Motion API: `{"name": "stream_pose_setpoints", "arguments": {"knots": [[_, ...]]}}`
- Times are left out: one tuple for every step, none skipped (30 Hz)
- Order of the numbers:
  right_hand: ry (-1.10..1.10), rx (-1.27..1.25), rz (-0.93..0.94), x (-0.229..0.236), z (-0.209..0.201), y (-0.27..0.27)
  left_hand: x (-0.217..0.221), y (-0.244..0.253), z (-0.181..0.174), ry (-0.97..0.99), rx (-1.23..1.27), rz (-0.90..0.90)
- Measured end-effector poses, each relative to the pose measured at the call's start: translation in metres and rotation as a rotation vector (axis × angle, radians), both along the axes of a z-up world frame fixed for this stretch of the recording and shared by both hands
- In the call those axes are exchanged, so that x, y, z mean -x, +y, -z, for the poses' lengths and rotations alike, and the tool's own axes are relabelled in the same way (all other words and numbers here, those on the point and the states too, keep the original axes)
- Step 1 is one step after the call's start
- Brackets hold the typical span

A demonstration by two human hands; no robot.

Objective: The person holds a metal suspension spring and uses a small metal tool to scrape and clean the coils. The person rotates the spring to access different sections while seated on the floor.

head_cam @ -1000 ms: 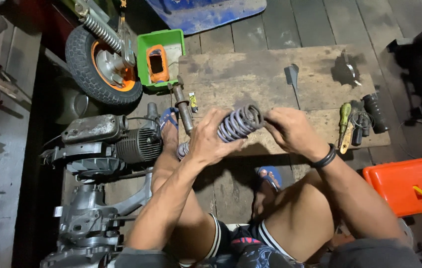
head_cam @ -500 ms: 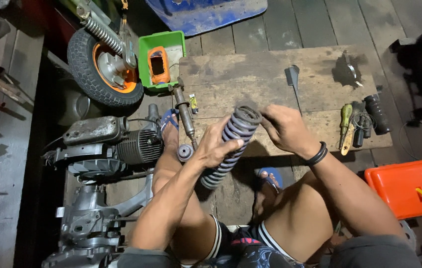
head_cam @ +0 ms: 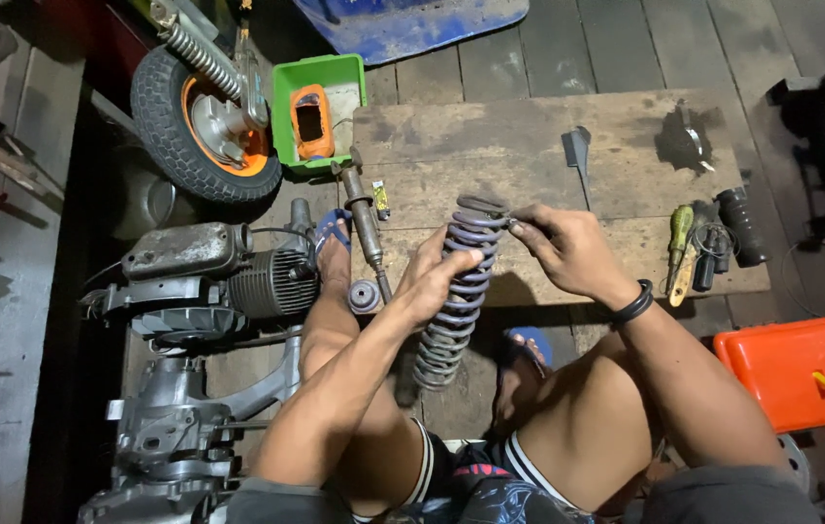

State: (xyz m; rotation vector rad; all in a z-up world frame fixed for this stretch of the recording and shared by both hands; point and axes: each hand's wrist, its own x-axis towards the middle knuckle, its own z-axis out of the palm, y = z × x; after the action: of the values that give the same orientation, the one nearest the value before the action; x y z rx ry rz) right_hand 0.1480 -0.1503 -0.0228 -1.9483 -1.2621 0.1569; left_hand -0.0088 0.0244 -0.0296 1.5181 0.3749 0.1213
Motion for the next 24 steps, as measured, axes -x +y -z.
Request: {"name": "stream_pose_setpoints", "arguments": {"knots": [[0.001, 0.000, 0.000, 0.001, -0.001, -0.002, 0.000, -0.002, 0.005, 0.001, 0.000, 0.000], [-0.017, 0.045, 0.003, 0.001, -0.003, -0.004, 0.000, -0.004, 0.010, -0.023, -0.040, -0.003], [-0.036, 0.090, 0.005, 0.001, -0.004, -0.006, 0.000, -0.006, 0.015, -0.046, -0.080, -0.006], [-0.038, 0.089, 0.005, 0.001, -0.006, -0.007, 0.002, -0.003, 0.013, -0.048, -0.081, -0.006], [0.012, 0.139, 0.006, 0.001, -0.008, -0.009, 0.005, -0.001, 0.012, -0.045, -0.147, -0.009], [0.064, 0.190, 0.006, 0.001, -0.009, -0.012, 0.009, 0.001, 0.011, -0.039, -0.211, -0.014], [0.065, 0.191, 0.004, 0.001, -0.013, -0.013, 0.006, -0.002, 0.013, -0.038, -0.210, -0.015], [0.125, 0.266, 0.026, 0.000, -0.018, -0.016, 0.002, -0.006, 0.016, -0.065, -0.200, -0.025], [0.185, 0.340, 0.047, 0.000, -0.022, -0.018, -0.001, -0.010, 0.018, -0.092, -0.189, -0.035], [0.184, 0.339, 0.050, -0.011, -0.011, -0.024, 0.001, -0.009, 0.011, -0.093, -0.190, -0.033], [0.189, 0.247, 0.134, -0.022, -0.001, -0.030, 0.003, -0.007, 0.005, -0.070, -0.175, -0.073], [0.192, 0.155, 0.220, -0.033, 0.011, -0.037, 0.005, -0.007, -0.002, -0.046, -0.159, -0.111], [0.192, 0.155, 0.225, -0.028, 0.006, -0.032, 0.003, -0.004, -0.003, -0.047, -0.159, -0.107], [0.247, 0.000, 0.242, -0.024, 0.000, -0.026, 0.000, -0.001, -0.005, -0.035, -0.217, -0.061], [0.300, -0.156, 0.258, -0.020, -0.005, -0.020, -0.003, 0.002, -0.006, -0.023, -0.275, -0.014], [0.301, -0.152, 0.264, -0.012, -0.012, -0.010, -0.003, 0.000, 0.002, -0.023, -0.270, -0.009], [0.290, -0.227, 0.196, -0.003, -0.019, 0.001, -0.004, -0.002, 0.011, 0.038, -0.300, 0.029], [0.281, -0.305, 0.126, 0.005, -0.025, 0.012, -0.004, -0.003, 0.019, 0.100, -0.334, 0.066], [0.283, -0.304, 0.130, 0.006, -0.021, 0.015, -0.007, -0.008, 0.012, 0.102, -0.332, 0.071], [0.234, -0.307, 0.025, 0.007, -0.018, 0.020, -0.010, -0.011, 0.004, 0.124, -0.333, 0.092], [0.185, -0.309, -0.080, 0.008, -0.015, 0.026, -0.013, -0.014, -0.003, 0.146, -0.335, 0.114], [0.187, -0.311, -0.080, 0.013, -0.014, 0.031, -0.012, -0.013, -0.002, 0.149, -0.336, 0.114], [0.200, -0.350, -0.094, 0.018, -0.012, 0.036, -0.012, -0.012, -0.001, 0.119, -0.337, 0.122], [0.211, -0.387, -0.111, 0.021, -0.012, 0.041, -0.012, -0.011, 0.000, 0.088, -0.337, 0.126]]}}
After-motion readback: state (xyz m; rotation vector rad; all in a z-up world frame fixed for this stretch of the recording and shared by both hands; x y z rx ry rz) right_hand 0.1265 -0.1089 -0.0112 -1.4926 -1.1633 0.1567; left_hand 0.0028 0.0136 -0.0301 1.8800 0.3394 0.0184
